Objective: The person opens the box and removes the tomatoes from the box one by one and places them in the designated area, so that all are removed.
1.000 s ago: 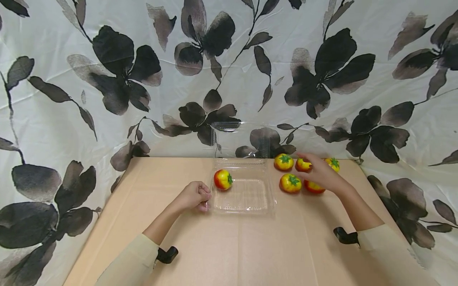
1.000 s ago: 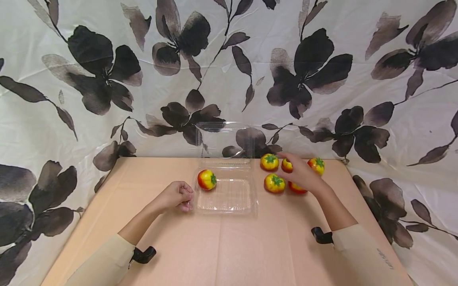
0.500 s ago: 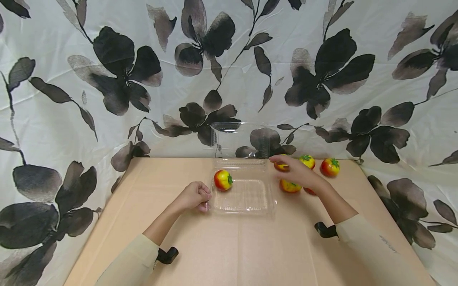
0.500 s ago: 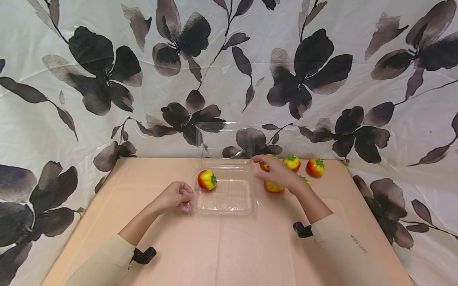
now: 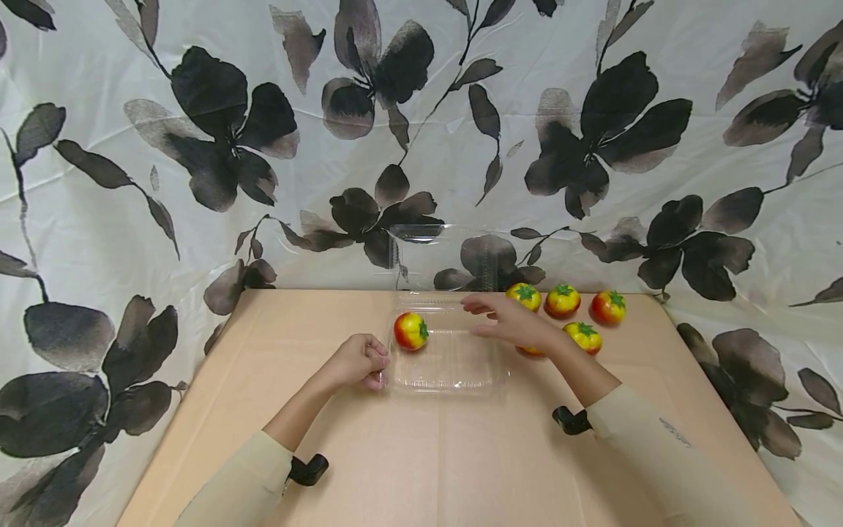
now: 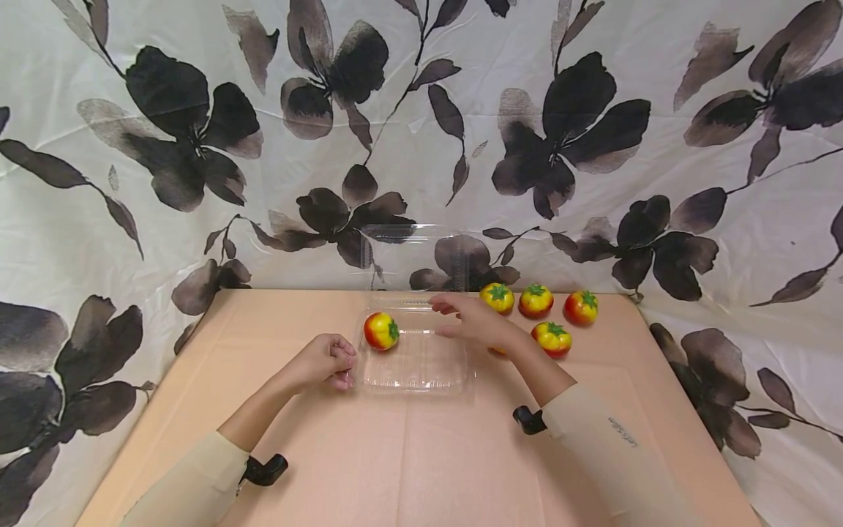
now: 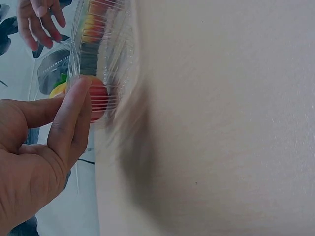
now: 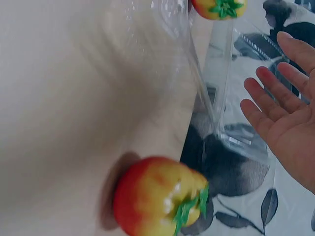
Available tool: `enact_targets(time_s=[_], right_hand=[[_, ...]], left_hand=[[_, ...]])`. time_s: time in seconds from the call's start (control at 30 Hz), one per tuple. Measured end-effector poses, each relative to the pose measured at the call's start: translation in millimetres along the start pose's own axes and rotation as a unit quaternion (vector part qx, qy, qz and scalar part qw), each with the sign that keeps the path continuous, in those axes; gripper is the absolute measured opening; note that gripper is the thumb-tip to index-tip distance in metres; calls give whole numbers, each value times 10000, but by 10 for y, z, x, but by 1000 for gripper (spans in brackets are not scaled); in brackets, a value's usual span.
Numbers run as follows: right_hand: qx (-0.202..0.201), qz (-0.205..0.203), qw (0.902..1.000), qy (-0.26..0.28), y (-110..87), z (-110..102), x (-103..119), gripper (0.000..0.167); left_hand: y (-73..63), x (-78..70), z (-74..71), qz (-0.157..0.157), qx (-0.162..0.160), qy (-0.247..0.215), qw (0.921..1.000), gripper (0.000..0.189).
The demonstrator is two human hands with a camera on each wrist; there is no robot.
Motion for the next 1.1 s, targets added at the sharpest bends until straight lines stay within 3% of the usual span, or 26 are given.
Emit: enact_targets(time_s=[0.33, 0.67, 0.9, 1.1], right_hand=[[274, -181, 9986, -407, 174, 311, 140, 56], [504, 268, 9980, -262, 326, 630, 103, 70], [435, 413, 9982, -80, 405, 753, 78, 72], [257, 282, 9992, -129, 472, 846, 95, 76]], left_hand=[[-19, -32, 6, 5, 20, 35, 10000, 15], [-10, -33, 7, 8, 21, 73, 10000, 14], [-14, -30, 8, 51, 51, 64, 10000, 15], [-9, -11, 9, 102, 75, 79, 9999, 15]])
Point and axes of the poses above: each hand's wrist, its own y-axis towards the middle knuckle, its own z-axis out of the palm, x = y × z, the point moved 7 cm from there along y, towards the middle knuckle, and after that the axes turned 7 degrees about -x, right-handed, at the moved point
